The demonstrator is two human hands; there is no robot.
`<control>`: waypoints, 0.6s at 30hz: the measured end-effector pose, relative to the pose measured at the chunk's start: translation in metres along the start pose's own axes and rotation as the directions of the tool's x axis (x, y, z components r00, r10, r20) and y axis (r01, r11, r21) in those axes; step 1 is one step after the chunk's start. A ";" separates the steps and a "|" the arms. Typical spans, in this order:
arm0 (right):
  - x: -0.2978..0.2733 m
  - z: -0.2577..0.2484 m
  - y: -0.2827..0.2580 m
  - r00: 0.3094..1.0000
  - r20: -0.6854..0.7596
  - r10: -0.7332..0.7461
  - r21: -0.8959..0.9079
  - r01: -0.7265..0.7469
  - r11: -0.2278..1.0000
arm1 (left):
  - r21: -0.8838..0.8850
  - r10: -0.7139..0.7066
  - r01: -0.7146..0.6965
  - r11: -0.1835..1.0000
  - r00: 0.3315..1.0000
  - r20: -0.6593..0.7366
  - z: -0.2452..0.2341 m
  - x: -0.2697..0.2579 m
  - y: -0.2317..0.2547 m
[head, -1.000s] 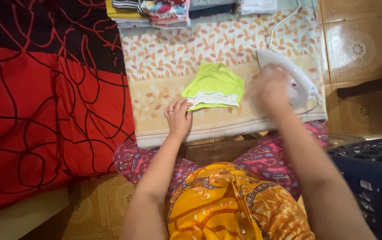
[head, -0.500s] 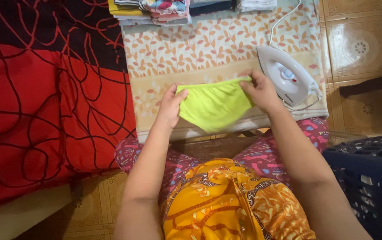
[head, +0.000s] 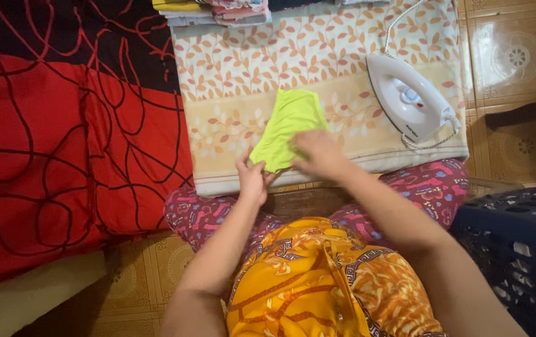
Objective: The person folds and irons several items of children's clothing, including small dresses, a hat, and patterned fabric pieces, by laying them on a board, flattening them by hand, and smoothing them with an iron.
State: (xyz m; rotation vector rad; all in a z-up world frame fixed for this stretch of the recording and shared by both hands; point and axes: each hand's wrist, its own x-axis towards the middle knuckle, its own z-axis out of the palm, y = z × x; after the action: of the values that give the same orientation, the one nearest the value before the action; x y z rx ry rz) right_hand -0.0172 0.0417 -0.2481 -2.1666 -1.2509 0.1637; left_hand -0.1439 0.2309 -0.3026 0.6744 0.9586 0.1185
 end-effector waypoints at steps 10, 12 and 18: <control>-0.067 0.017 0.025 0.811 -0.517 0.274 0.064 -0.283 0.957 | 0.374 0.209 -0.284 0.883 0.951 0.229 0.059 0.020 0.022; -0.070 0.015 0.034 0.768 -0.564 0.302 0.091 -0.306 0.948 | 0.359 0.200 -0.284 0.889 0.946 0.254 0.086 0.040 0.017; -0.072 0.017 0.038 0.798 -0.533 0.281 0.042 -0.307 0.951 | 0.351 0.024 -0.124 0.928 0.961 0.274 0.138 0.107 0.028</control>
State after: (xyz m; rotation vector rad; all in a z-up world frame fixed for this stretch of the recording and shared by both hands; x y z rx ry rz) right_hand -0.0345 -0.0228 -0.2970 -2.2181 -0.5998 -0.3330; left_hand 0.0327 0.2273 -0.3092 1.0442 0.6990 -0.0865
